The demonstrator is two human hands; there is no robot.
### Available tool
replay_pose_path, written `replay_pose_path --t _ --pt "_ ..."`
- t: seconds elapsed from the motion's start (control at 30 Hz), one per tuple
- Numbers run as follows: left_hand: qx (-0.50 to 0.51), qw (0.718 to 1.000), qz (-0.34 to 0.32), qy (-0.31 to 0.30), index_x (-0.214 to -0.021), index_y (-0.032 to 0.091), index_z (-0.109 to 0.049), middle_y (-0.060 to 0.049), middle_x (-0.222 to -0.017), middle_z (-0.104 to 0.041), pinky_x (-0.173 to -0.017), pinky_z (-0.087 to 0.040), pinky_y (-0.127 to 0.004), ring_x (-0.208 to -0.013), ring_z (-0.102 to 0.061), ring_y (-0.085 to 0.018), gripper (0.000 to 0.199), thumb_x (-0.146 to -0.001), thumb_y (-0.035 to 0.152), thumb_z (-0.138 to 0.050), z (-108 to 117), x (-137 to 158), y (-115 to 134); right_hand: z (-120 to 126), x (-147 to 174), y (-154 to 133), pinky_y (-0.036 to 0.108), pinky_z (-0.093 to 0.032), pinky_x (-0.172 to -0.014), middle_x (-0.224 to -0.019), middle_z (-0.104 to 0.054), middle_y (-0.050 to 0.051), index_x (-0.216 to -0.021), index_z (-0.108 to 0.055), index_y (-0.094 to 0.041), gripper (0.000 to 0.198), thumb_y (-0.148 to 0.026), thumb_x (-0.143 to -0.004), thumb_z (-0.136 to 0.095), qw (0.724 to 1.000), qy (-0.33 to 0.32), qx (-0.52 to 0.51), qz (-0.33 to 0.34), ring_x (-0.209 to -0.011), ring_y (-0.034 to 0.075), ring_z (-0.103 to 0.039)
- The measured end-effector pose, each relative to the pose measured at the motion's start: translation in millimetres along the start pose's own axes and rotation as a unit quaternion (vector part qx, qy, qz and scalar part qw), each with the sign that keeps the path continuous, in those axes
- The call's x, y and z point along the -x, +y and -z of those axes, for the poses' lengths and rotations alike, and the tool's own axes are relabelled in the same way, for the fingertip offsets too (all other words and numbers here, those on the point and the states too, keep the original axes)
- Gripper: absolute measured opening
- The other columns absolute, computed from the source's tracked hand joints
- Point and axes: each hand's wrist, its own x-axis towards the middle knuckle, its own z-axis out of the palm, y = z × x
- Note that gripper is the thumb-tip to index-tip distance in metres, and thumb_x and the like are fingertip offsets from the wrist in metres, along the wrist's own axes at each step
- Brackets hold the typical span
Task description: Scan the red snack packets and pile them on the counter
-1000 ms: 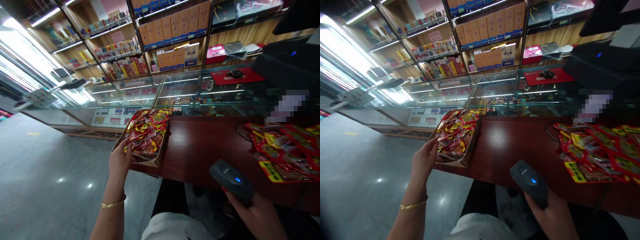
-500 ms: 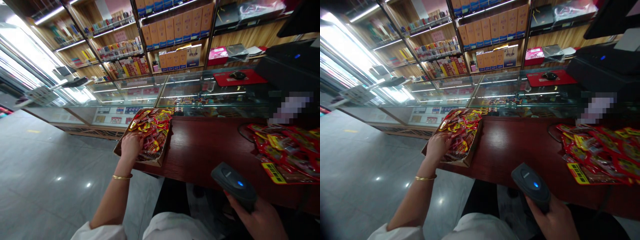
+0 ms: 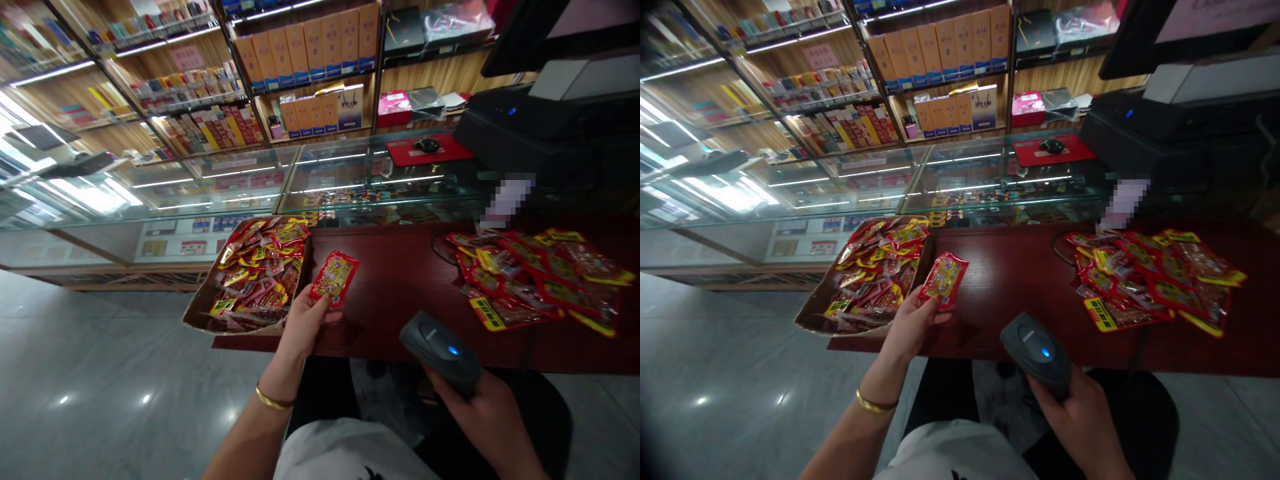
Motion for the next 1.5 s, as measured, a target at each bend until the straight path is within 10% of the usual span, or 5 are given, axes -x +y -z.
replay_pose_path --t 0.23,0.57,0.83,1.5 --pt "0.107 0.989 0.099 -0.024 -0.094 0.013 -0.070 -0.009 -0.102 -0.074 -0.080 -0.058 -0.028 -0.087 -0.069 -0.016 0.035 -0.064 0.017 -0.087 -15.7 -13.0 -42.9 -3.6 3.3 -2.5 0.029 -0.063 -0.073 -0.083 -0.082 0.004 -0.086 -0.078 -0.025 0.026 -0.047 -0.081 -0.066 1.000 -0.009 -0.015 -0.005 -0.076 0.026 -0.079" --pt "0.101 0.994 -0.020 0.025 -0.107 0.018 -0.067 -0.005 -0.098 -0.074 -0.090 -0.057 -0.040 -0.089 -0.070 -0.019 0.045 -0.065 0.018 -0.082 -23.4 -37.8 -77.1 -9.0 4.2 -5.8 0.031 -0.063 -0.073 -0.082 -0.082 0.004 -0.088 -0.079 -0.024 0.027 -0.047 -0.083 -0.065 0.999 -0.035 -0.029 -0.018 -0.076 0.026 -0.079" --pt "0.160 0.987 -0.021 0.012 -0.107 0.012 -0.072 -0.014 -0.114 -0.073 -0.100 -0.053 -0.053 -0.111 -0.066 -0.030 0.038 -0.084 0.042 -0.071 -17.0 -43.9 -80.0 -11.7 1.3 -10.8 0.030 -0.062 -0.070 -0.081 -0.082 0.005 -0.085 -0.079 -0.024 0.026 -0.046 -0.082 -0.065 0.998 -0.029 -0.051 -0.027 -0.074 0.026 -0.078" --pt "0.216 0.975 0.017 0.052 -0.112 0.015 -0.070 -0.015 -0.129 -0.069 -0.110 -0.046 -0.058 -0.130 -0.059 -0.031 0.027 -0.095 0.033 -0.059 -16.5 -55.0 -81.4 -10.4 2.3 -0.3 0.033 -0.061 -0.074 -0.082 -0.082 0.006 -0.088 -0.077 -0.024 0.029 -0.050 -0.085 -0.064 0.997 -0.053 -0.015 -0.057 -0.079 0.028 -0.079"
